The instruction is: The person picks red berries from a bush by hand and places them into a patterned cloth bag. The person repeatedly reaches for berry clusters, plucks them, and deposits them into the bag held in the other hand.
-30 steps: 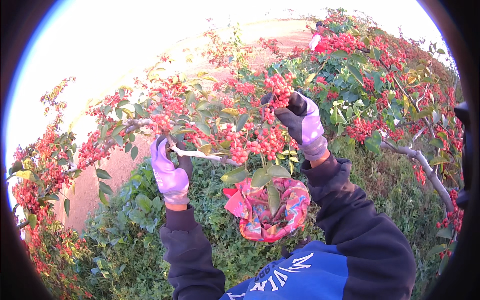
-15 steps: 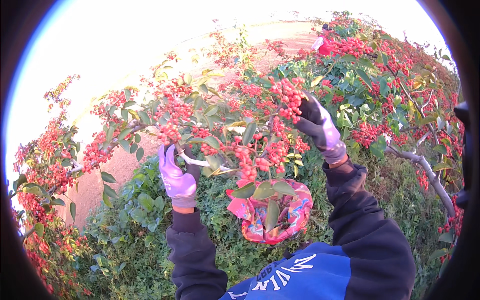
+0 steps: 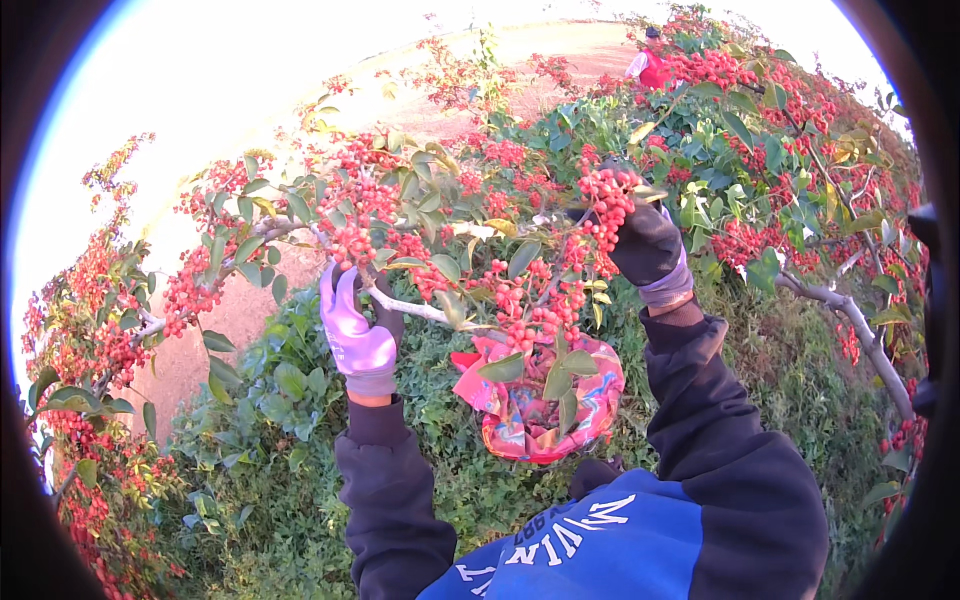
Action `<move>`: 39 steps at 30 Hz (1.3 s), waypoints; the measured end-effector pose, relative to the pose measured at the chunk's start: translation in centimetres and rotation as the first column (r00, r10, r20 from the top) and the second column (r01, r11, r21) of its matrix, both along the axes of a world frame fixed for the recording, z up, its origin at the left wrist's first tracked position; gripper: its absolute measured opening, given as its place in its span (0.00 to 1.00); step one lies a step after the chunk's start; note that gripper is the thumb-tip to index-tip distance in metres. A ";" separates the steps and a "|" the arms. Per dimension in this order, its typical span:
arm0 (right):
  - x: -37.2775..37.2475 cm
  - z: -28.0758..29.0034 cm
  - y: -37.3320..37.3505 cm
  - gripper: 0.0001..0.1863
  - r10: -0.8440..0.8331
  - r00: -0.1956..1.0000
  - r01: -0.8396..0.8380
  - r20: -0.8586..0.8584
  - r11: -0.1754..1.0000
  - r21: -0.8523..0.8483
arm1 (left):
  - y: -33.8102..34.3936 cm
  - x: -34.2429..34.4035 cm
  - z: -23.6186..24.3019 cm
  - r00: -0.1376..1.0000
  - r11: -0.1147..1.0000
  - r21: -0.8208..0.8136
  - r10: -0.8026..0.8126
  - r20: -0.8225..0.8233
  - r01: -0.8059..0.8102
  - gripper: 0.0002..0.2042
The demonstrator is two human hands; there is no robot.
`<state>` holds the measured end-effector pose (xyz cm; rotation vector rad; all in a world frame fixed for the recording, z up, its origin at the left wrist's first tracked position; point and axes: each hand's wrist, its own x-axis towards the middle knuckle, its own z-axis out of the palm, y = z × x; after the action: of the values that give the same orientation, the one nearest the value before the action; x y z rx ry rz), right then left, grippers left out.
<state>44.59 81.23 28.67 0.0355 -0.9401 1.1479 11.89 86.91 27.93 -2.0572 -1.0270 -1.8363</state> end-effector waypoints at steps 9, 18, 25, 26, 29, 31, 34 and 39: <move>-4.1 -0.1 -6.1 0.24 -0.241 0.810 0.331 0.535 0.940 -0.078 | -0.1 -0.7 -0.9 0.981 0.980 -0.080 -0.178 0.081 0.184 0.19; -3.9 1.6 -3.6 0.10 -0.421 0.634 0.576 0.649 0.817 -0.032 | -0.3 -0.4 -0.7 0.995 1.000 0.013 -0.021 0.103 0.020 0.15; -0.9 7.5 -5.9 0.18 -0.656 0.648 0.293 0.387 0.684 0.668 | -0.8 1.1 -0.1 0.985 0.994 -0.040 -0.091 0.148 0.098 0.13; -1.6 9.0 -6.0 0.18 -0.669 0.628 0.190 0.398 0.628 0.754 | -1.0 1.4 0.2 0.962 0.976 -0.092 -0.175 0.207 0.198 0.12; -4.4 12.2 -5.7 0.15 -0.749 0.341 0.129 0.568 0.636 0.761 | -1.8 1.9 1.0 0.988 0.995 0.009 -0.101 0.114 0.100 0.13; -5.6 13.4 -4.7 0.14 -0.710 0.099 0.003 0.697 0.701 0.713 | -2.1 2.1 1.4 0.990 0.994 -0.014 -0.104 0.093 0.106 0.14; -6.7 13.9 -3.5 0.13 -0.490 -0.083 -0.168 0.868 0.865 0.473 | -2.8 2.0 1.6 0.991 0.990 0.059 -0.129 0.047 0.126 0.14; -7.0 14.1 -2.9 0.13 0.049 -0.233 -0.092 0.971 0.993 -0.072 | -3.1 1.5 1.7 0.979 0.980 -0.043 -0.193 0.067 0.196 0.15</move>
<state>37.57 78.36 42.76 -1.0847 -2.5209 1.1066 13.35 83.84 29.62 -2.2123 -0.9236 -1.9989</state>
